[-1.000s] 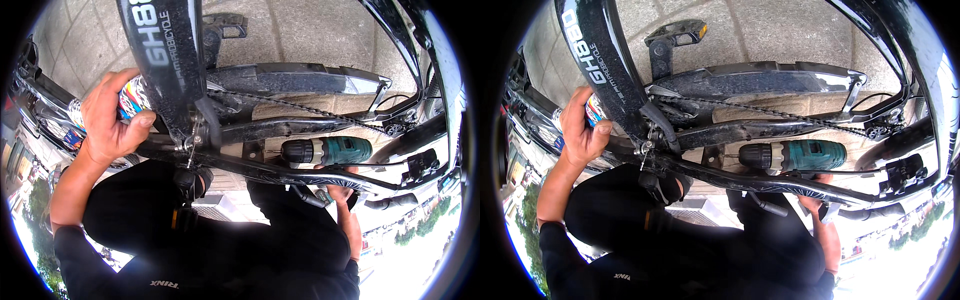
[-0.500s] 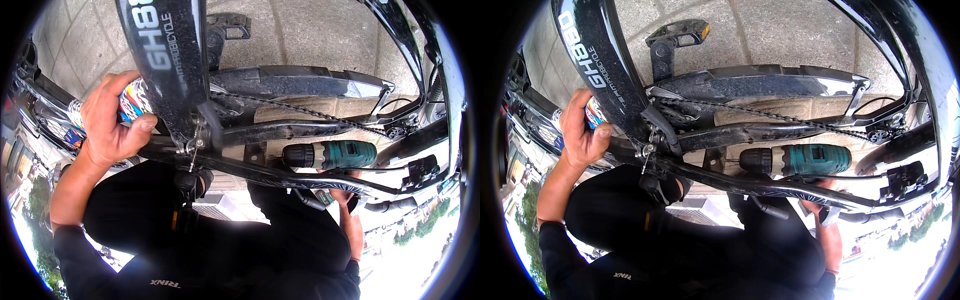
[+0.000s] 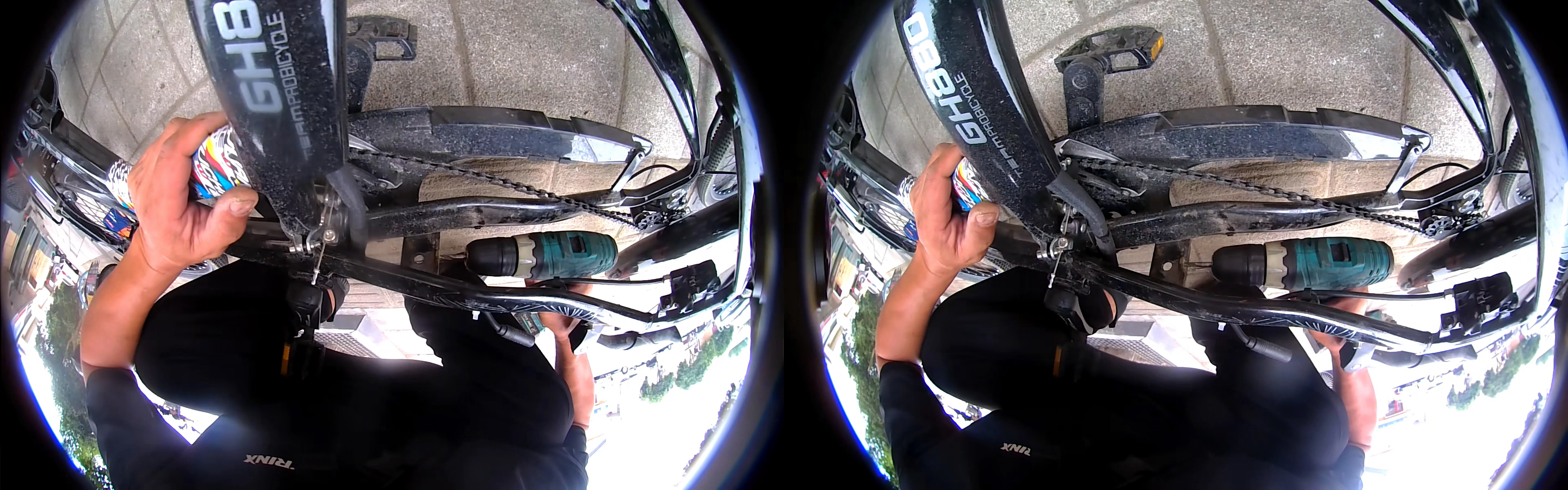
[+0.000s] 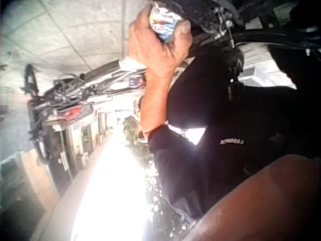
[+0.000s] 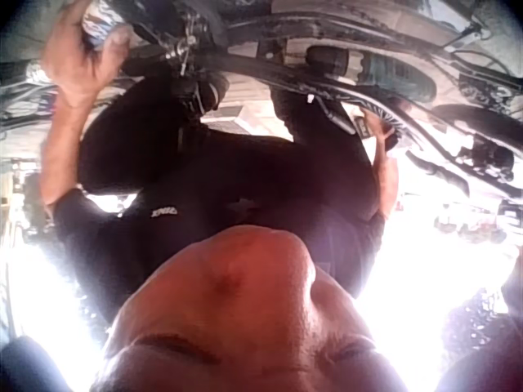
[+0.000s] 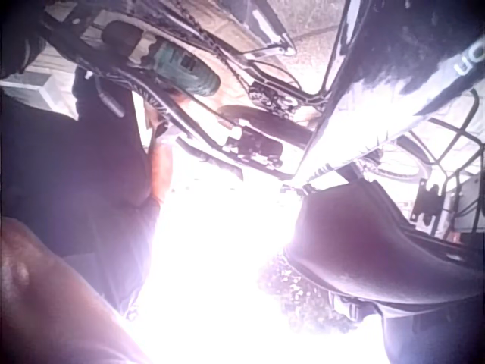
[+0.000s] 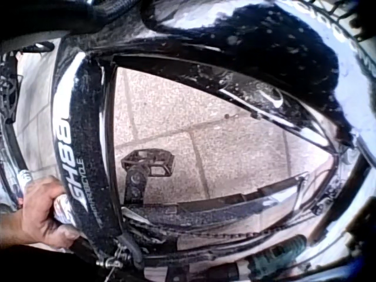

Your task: The person retrieves a drill bit from a toolbox and uses a cordless drill to remove a bolt from the bicycle crankset. They then remove the chain from the chainring and place it on the frame.

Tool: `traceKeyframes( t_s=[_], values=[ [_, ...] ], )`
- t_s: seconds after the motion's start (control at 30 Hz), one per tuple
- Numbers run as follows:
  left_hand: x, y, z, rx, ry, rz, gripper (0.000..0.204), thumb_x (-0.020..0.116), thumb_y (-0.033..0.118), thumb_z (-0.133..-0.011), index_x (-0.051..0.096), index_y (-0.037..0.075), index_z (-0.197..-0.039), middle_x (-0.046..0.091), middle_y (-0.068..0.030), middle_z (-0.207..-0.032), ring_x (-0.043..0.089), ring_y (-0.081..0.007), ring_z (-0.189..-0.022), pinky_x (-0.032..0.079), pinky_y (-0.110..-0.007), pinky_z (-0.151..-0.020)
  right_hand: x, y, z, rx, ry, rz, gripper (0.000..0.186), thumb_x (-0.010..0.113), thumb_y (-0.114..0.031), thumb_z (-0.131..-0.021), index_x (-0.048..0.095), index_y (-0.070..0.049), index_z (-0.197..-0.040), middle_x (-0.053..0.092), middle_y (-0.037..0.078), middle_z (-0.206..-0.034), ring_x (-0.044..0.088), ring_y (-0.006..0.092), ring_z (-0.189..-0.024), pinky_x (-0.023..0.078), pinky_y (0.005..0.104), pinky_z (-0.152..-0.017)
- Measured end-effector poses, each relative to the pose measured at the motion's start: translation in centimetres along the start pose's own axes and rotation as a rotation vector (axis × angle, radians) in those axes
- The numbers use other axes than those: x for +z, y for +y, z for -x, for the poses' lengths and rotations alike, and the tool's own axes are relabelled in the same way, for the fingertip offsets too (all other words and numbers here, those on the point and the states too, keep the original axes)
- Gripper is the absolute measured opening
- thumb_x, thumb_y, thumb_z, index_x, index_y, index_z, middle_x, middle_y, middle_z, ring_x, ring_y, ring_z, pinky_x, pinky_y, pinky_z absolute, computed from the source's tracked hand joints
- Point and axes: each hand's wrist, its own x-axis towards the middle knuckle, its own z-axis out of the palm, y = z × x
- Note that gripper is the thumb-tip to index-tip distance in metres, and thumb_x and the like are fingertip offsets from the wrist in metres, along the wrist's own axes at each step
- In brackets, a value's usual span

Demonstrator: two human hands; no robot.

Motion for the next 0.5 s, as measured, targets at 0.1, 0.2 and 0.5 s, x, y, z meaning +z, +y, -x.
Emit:
traceKeyframes(
  t_s=[0.1, 0.2, 0.5],
  values=[
    [0.3, -0.6, -0.4, 0.015, -0.006, 0.035, 0.064, 0.076, 0.048, -0.092, 0.063, -0.008, -0.121, 0.066, -0.0176, -0.089, 0.062, -0.0294, -0.069, 0.050, -0.036, -0.063, 0.3, 0.5, 1.5, -0.030, 0.085, 0.099, 0.039, 0.083, -0.018, -0.082, 0.068, -0.005, -0.115, 0.076, 0.011, -0.101, 0.073, 0.0234, -0.090, 0.057, 0.0373, -0.083],
    [0.0, -0.2, -0.1, 0.002, -0.014, 0.002, 0.065, 0.076, 0.049, -0.092, 0.063, -0.008, -0.122, 0.067, -0.0178, -0.090, 0.062, -0.0296, -0.070, 0.051, -0.037, -0.064, 0.8, 3.2, 1.9, -0.059, 0.133, 0.092, 0.045, 0.084, -0.021, -0.081, 0.065, -0.005, -0.119, 0.074, 0.012, -0.107, 0.072, 0.0248, -0.096, 0.056, 0.0383, -0.087],
    [0.2, -0.6, -0.3, 0.012, -0.004, 0.033, 0.064, 0.075, 0.048, -0.092, 0.063, -0.008, -0.121, 0.067, -0.0182, -0.090, 0.063, -0.0303, -0.070, 0.051, -0.037, -0.064, -1.1, 4.5, 5.4, 0.006, -0.088, 0.154, 0.089, 0.091, -0.025, -0.080, 0.039, -0.005, -0.149, 0.059, 0.011, -0.138, 0.059, 0.0241, -0.126, 0.045, 0.0421, -0.112]
  ],
)
